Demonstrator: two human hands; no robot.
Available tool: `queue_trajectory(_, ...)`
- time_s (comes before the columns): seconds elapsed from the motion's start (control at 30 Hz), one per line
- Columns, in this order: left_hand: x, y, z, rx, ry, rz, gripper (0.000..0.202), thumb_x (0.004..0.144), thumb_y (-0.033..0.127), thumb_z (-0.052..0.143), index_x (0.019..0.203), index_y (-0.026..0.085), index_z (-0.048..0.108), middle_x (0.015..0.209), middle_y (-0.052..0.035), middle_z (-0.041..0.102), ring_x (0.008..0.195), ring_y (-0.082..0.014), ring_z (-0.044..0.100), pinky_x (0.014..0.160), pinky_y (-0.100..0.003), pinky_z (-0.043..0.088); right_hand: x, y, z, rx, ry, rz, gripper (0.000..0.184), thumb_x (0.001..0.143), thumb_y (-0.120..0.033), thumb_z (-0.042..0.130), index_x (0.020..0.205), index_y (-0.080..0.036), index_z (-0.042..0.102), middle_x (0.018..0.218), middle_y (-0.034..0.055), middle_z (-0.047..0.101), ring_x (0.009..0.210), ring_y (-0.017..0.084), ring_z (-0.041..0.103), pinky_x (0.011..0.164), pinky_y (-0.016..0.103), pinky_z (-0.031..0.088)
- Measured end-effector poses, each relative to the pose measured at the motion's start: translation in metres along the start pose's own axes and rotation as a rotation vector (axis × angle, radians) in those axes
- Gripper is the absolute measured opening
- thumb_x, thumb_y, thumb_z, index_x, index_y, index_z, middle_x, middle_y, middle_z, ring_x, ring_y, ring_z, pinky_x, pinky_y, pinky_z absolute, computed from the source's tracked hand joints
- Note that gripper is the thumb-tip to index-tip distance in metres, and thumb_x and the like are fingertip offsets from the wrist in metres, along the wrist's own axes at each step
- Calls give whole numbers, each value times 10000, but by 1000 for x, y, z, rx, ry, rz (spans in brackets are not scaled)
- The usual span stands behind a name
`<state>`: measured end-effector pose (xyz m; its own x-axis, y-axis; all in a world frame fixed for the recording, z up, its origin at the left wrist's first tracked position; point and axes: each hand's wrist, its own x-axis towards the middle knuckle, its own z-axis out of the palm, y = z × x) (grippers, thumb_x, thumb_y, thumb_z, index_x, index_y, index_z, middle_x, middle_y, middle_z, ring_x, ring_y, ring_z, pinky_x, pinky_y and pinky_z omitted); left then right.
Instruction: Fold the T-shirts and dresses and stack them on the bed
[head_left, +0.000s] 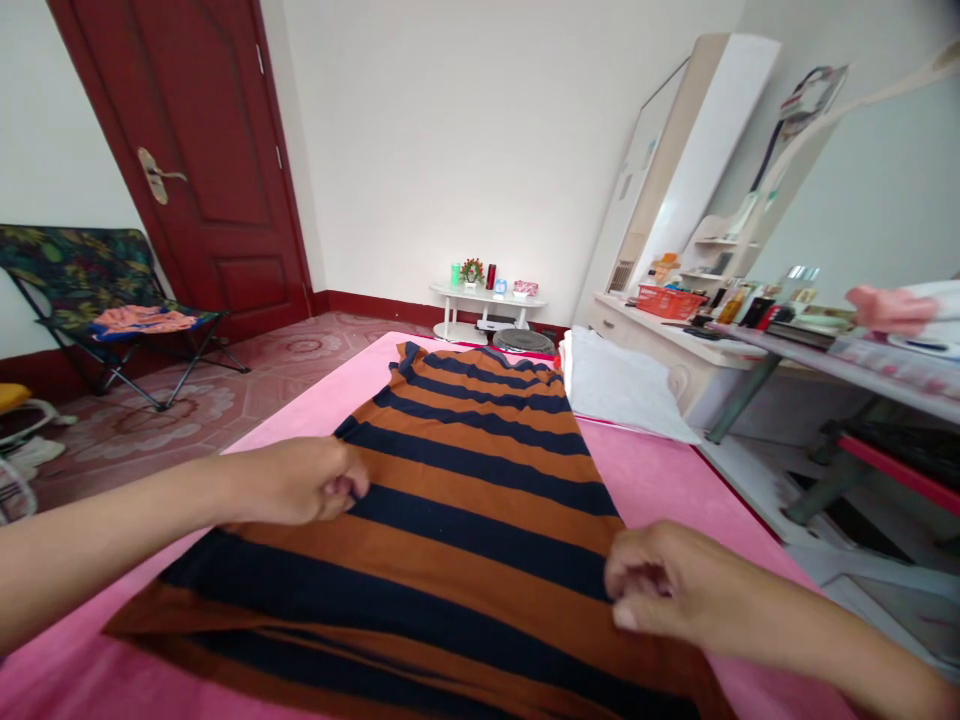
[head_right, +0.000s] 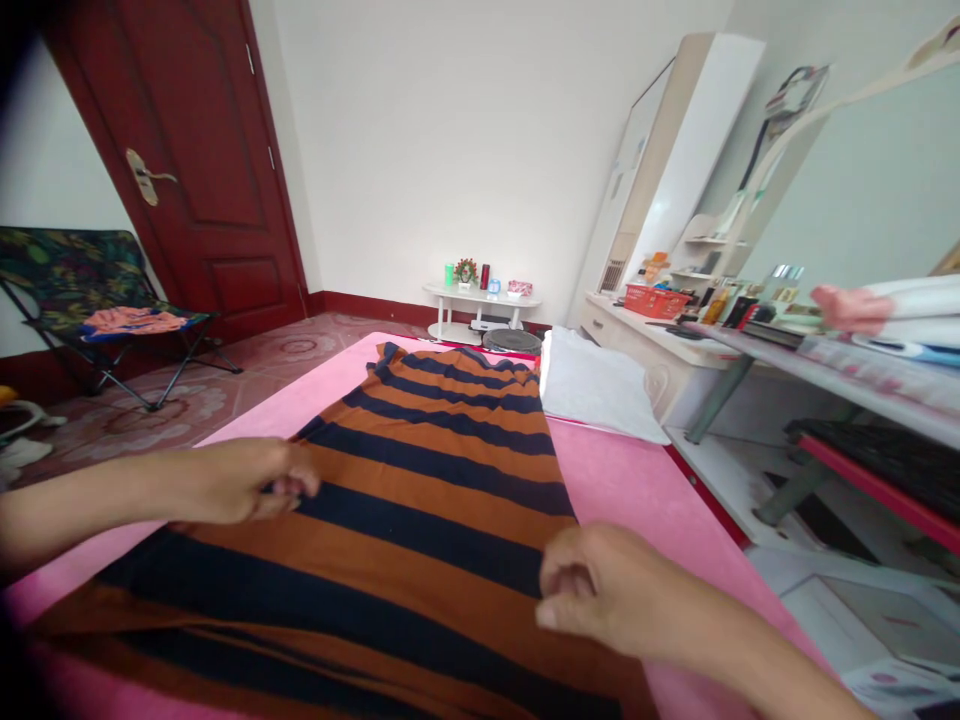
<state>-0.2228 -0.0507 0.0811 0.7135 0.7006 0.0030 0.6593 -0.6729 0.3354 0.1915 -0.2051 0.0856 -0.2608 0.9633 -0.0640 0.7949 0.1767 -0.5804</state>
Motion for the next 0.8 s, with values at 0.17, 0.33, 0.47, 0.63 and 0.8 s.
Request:
queue_trajectory(0.17, 56, 50, 33, 64, 74, 175, 607, 768, 416, 606, 1344, 283, 464, 1427, -98, 382, 1264, -314, 402, 1033, -426, 339, 62, -8, 16, -132, 36, -183, 520, 731, -357, 661, 1232, -254, 569, 1339, 88, 472, 1212, 249, 450, 1024, 398, 342)
queue_trajectory(0.33, 30, 74, 50, 6, -34, 239, 498, 760, 412, 642, 1241, 311, 560, 1299, -77, 489, 1172, -291, 471, 1009, -422, 374, 40, 10, 17, -266, -16, -170, 408, 782, -355, 617, 1179, -261, 594, 1217, 84, 535, 1121, 233, 500, 952, 354, 389)
queue_trajectory(0.47, 0, 96, 30, -111, -139, 220, 385, 702, 273, 696, 1082, 299, 645, 1138, -20, 582, 1024, -215, 557, 917, -307, 444, 16, 13, 1, -322, -94, -56, 176, 799, -379, 599, 839, -222, 668, 803, 31, 630, 739, 171, 570, 668, 263, 404)
queue_trajectory(0.63, 30, 105, 19, -289, -375, 259, 183, 816, 314, 592, 958, 258, 691, 832, 13, 681, 692, -120, 627, 612, -188, 466, 43, 8, -6, -338, -104, -31, 274, 838, -406, 549, 678, -211, 658, 669, 11, 626, 606, 140, 543, 578, 248, 341)
queue_trajectory(0.8, 124, 67, 32, -146, 47, 268, 366, 847, 397, 539, 1171, 239, 605, 1140, -46, 634, 1031, -203, 588, 902, -289, 435, 115, 7, 0, -229, 108, -141, 104, 789, -270, 603, 847, -226, 677, 854, 17, 651, 773, 155, 588, 717, 255, 411)
